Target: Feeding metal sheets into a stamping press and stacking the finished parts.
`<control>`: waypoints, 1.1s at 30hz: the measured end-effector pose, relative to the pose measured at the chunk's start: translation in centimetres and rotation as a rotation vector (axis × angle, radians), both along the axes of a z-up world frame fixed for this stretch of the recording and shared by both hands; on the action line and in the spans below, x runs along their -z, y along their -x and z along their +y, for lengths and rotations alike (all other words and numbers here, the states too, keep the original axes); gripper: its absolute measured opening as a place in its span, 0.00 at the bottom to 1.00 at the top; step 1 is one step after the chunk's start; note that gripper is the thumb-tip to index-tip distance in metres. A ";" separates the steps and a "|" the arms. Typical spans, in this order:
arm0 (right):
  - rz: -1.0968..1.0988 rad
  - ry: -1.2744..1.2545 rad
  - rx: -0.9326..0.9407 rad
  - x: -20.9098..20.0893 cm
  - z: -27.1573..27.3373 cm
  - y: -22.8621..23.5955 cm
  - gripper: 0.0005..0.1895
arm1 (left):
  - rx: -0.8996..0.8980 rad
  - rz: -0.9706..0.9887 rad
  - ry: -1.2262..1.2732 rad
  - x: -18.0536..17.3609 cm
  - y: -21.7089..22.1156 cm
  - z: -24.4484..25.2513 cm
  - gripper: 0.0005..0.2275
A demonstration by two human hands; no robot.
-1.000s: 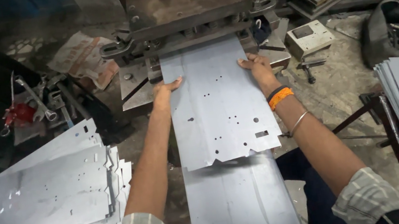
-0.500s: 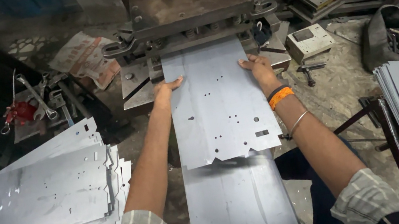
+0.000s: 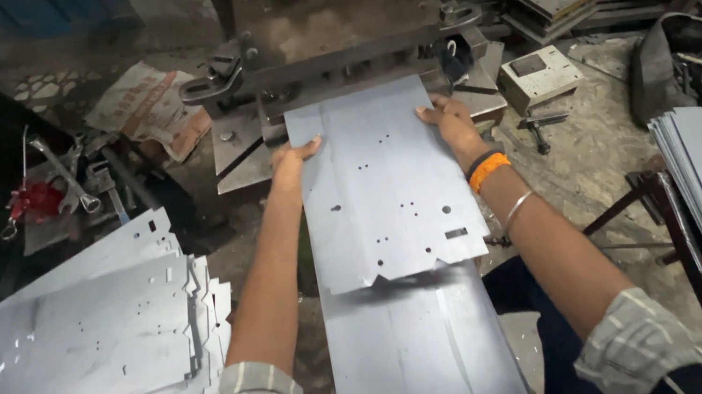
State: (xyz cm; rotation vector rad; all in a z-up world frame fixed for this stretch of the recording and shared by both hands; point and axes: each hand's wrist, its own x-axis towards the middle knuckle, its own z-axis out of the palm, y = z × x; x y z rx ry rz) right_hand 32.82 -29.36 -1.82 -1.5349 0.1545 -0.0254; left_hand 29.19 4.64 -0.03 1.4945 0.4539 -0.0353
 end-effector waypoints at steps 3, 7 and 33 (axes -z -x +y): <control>-0.002 0.062 -0.045 0.6 -0.9 0.4 0.18 | 0.022 0.024 0.050 -1.4 2.5 -0.6 0.35; 0.242 -0.090 -0.033 -8.1 2.2 13.9 0.26 | 0.207 0.030 0.159 -6.0 13.7 -0.5 0.20; 0.220 0.431 -0.071 -1.2 0.8 25.1 0.34 | -0.153 -0.032 -0.079 -0.8 29.4 -2.9 0.16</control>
